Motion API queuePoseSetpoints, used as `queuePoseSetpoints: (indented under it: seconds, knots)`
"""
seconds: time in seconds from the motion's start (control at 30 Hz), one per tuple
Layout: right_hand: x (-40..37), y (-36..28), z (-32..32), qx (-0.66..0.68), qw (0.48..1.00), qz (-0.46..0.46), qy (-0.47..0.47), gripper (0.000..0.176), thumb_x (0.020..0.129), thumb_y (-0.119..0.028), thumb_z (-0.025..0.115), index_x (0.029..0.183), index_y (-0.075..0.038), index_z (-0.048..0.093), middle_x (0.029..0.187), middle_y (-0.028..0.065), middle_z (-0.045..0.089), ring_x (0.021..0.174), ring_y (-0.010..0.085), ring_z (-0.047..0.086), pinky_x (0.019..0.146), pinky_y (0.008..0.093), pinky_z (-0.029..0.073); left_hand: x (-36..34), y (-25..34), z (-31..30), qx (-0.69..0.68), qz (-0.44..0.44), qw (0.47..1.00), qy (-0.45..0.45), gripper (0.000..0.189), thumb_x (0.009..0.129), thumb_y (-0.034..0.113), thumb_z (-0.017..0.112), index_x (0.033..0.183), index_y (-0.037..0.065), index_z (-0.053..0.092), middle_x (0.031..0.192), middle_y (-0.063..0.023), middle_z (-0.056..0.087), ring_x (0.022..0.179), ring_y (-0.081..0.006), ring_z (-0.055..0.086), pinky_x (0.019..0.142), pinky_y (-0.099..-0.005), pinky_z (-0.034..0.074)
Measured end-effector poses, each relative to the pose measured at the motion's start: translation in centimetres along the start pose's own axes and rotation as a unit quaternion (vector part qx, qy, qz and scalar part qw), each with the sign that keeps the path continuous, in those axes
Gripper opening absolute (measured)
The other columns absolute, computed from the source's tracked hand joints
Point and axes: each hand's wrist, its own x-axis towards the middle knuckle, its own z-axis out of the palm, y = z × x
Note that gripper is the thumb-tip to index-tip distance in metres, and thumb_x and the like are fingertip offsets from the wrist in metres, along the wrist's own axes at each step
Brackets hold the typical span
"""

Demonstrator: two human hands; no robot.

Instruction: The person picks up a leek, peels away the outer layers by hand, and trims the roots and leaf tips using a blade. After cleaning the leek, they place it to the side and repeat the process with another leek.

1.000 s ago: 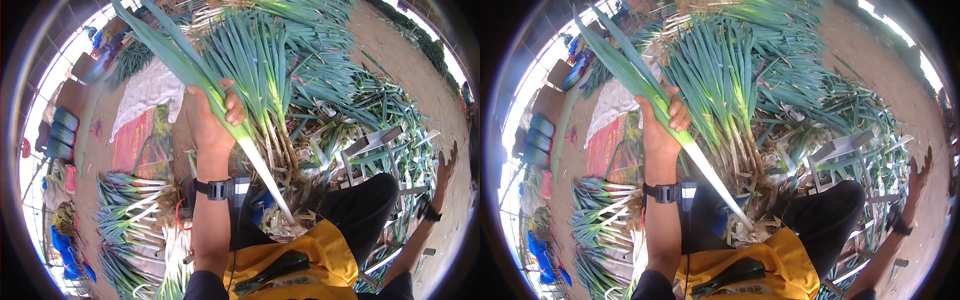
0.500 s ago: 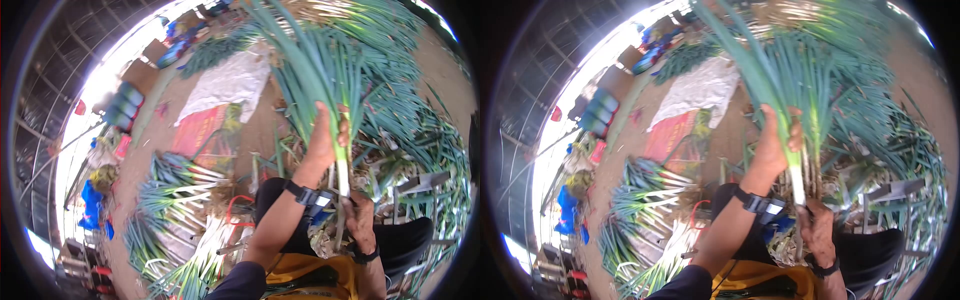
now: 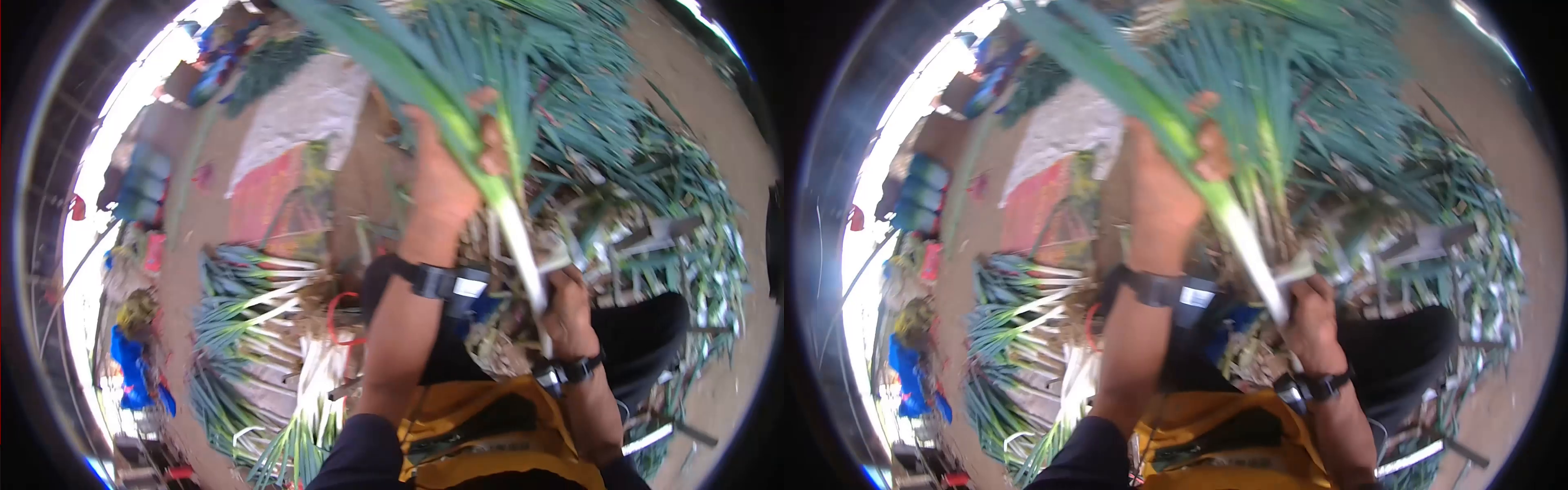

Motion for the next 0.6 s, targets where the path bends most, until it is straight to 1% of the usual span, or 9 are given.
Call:
queuePoseSetpoints:
  seconds: [0.07,0.2,0.23,0.27,0.33,0.37,0.4,0.53,0.6]
  knots:
    - [0.4,0.5,-0.5,0.061,0.998,-0.003,-0.004,0.022,0.089,0.001,0.047,0.107,0.001,0.060,0.096,0.0097,0.065,0.086,0.0204,0.063,0.081,0.0329,0.051,-0.1,0.2,0.1,0.035,0.034,0.999,0.011,0.093,0.079,0.079,0.045,0.123,-0.003,0.051,0.079,-0.0035,0.051,0.062,-0.0120,0.045,0.058,-0.0253,0.038]
    - [0.0,-0.4,0.6,0.142,0.990,-0.014,-0.015,0.018,0.090,0.000,0.046,0.101,-0.002,0.059,0.092,0.0096,0.063,0.081,0.0198,0.061,0.075,0.0320,0.050,0.4,0.4,-1.4,0.024,0.051,0.998,-0.015,0.084,0.083,0.070,0.052,0.120,-0.005,0.051,0.081,-0.0043,0.051,0.064,-0.0116,0.043,0.058,-0.0249,0.038]
    - [-0.2,-0.8,1.1,0.153,0.988,-0.004,-0.015,0.013,0.090,-0.001,0.046,0.095,-0.004,0.058,0.081,0.0052,0.058,0.071,0.0170,0.055,0.069,0.0294,0.045,0.5,0.7,-2.1,0.032,0.043,0.999,0.001,0.079,0.084,0.066,0.055,0.118,-0.005,0.051,0.080,-0.0040,0.050,0.063,-0.0111,0.044,0.058,-0.0246,0.038]
    - [-0.3,-1.2,0.9,0.153,0.988,-0.006,-0.011,0.013,0.090,-0.001,0.046,0.095,-0.004,0.058,0.081,0.0052,0.058,0.071,0.0170,0.055,0.069,0.0294,0.045,0.6,1.2,-2.9,0.042,0.035,0.998,0.019,0.074,0.085,0.061,0.058,0.116,-0.006,0.052,0.079,-0.0037,0.049,0.063,-0.0107,0.044,0.057,-0.0243,0.038]
    - [-0.9,-1.9,0.6,0.229,0.967,0.027,-0.107,0.010,0.090,-0.003,0.047,0.090,-0.006,0.056,0.072,0.0004,0.048,0.063,0.0137,0.045,0.065,0.0265,0.040,0.3,2.3,-3.5,0.044,0.042,0.998,0.020,0.066,0.087,0.057,0.059,0.109,-0.005,0.051,0.077,-0.0031,0.047,0.061,-0.0101,0.043,0.056,-0.0239,0.037]
    - [-1.5,-2.6,0.8,0.242,0.964,0.035,-0.109,0.005,0.088,-0.005,0.050,0.086,-0.006,0.053,0.067,-0.0019,0.039,0.061,0.0114,0.037,0.062,0.0249,0.034,0.2,2.8,-4.1,0.003,0.047,0.999,0.020,0.063,0.089,0.055,0.058,0.108,-0.005,0.050,0.076,-0.0030,0.046,0.060,-0.0101,0.043,0.055,-0.0241,0.037]
    - [-1.9,-3.0,0.4,0.241,0.964,0.034,-0.107,0.005,0.088,-0.005,0.050,0.086,-0.006,0.053,0.067,-0.0019,0.039,0.061,0.0114,0.037,0.062,0.0249,0.034,0.1,3.2,-4.4,-0.038,0.052,0.998,0.020,0.060,0.091,0.053,0.057,0.106,-0.004,0.049,0.075,-0.0028,0.045,0.058,-0.0102,0.042,0.054,-0.0243,0.037]
    - [-4.7,-5.5,-2.5,0.154,0.957,-0.045,-0.241,0.011,0.084,-0.011,0.055,0.080,-0.005,0.047,0.065,-0.0014,0.039,0.056,0.0089,0.032,0.055,0.0259,0.029,-0.4,5.0,-4.7,-0.123,0.095,0.988,0.016,0.047,0.098,0.039,0.053,0.105,-0.006,0.046,0.073,-0.0029,0.042,0.055,-0.0102,0.039,0.051,-0.0245,0.036]
    - [-6.6,-6.8,-4.6,0.113,0.969,-0.043,-0.217,0.015,0.086,-0.013,0.055,0.077,-0.006,0.046,0.063,-0.0017,0.037,0.055,0.0093,0.032,0.054,0.0265,0.028,-0.7,6.0,-5.5,-0.143,0.106,0.984,0.030,0.043,0.099,0.035,0.052,0.105,-0.007,0.046,0.072,-0.0025,0.042,0.055,-0.0097,0.039,0.049,-0.0242,0.036]
